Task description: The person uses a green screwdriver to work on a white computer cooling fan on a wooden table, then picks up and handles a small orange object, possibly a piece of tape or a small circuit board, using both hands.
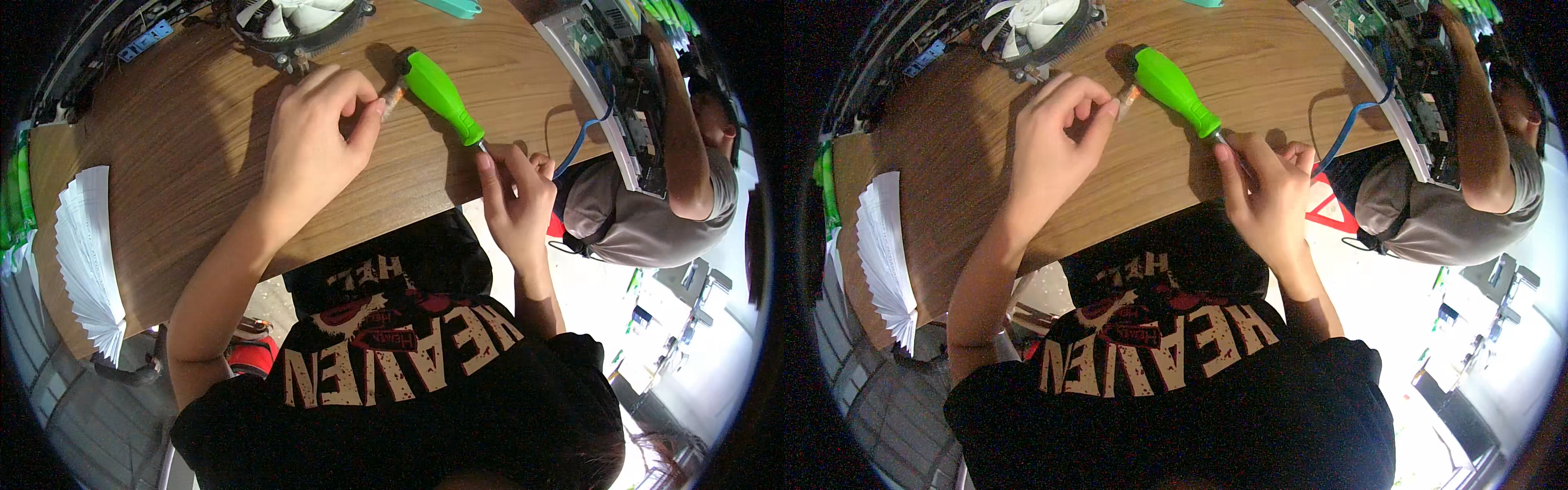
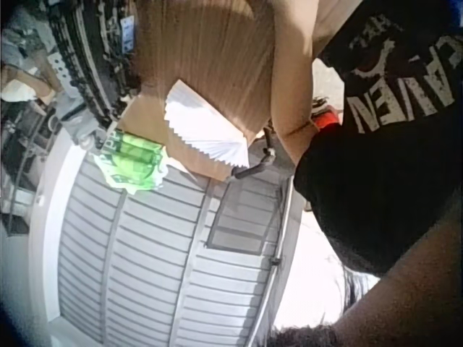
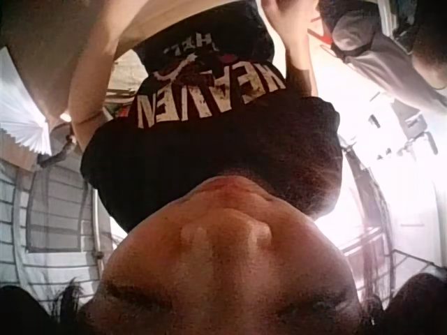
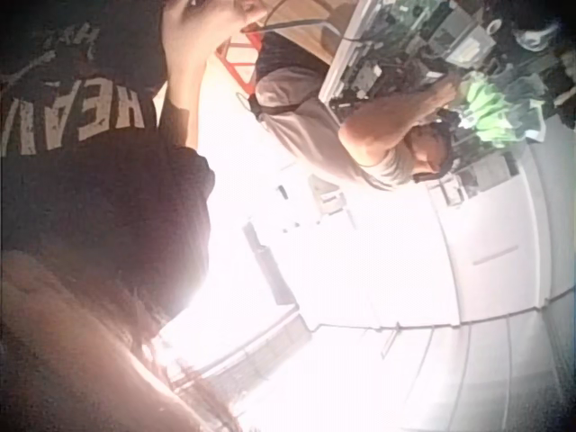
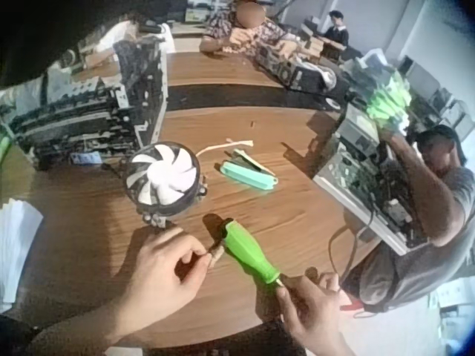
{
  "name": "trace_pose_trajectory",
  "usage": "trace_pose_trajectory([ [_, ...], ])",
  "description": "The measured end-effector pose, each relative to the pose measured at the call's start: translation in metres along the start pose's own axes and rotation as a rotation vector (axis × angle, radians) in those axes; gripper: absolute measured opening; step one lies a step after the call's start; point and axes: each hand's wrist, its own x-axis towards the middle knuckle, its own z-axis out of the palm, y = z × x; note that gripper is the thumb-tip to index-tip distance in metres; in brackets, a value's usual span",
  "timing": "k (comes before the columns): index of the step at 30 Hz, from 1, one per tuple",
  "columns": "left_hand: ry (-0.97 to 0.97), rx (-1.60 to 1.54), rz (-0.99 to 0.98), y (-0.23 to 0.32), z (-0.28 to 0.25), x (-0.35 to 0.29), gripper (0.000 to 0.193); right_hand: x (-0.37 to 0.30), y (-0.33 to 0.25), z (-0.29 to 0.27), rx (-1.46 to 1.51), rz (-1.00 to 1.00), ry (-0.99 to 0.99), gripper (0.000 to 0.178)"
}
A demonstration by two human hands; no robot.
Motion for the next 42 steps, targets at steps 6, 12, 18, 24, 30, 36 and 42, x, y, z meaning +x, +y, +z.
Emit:
trace_pose_trajectory([
  [6,0.030,0.011,0.043,0.000,0.003,-0.001,0.015,0.008,0.001,0.002,0.011,0.033,-0.035,0.012],
  [12,-0.011,0.120,0.088,0.004,0.001,-0.003,0.014,0.002,0.003,-0.001,0.128,0.041,0.026,0.013],
  [18,0.045,0.068,0.037,0.002,0.007,-0.007,0.011,0.000,0.002,-0.005,0.202,-0.031,0.119,0.008],
  [24,0.018,0.037,-0.019,0.005,0.003,-0.005,0.009,-0.015,0.009,-0.006,0.034,-0.114,-0.012,0.004],
  [30,0.041,-0.011,-0.014,0.000,0.006,-0.005,0.007,-0.029,-0.005,-0.019,0.211,-0.007,0.192,0.006],
  [36,0.045,-0.016,-0.010,0.001,0.005,-0.006,0.007,-0.021,0.001,-0.019,-0.016,-0.042,-0.048,0.010],
  [42,0.048,-0.020,0.004,-0.001,0.006,-0.005,0.008,-0.024,0.014,-0.016,-0.081,-0.041,-0.050,0.008],
])
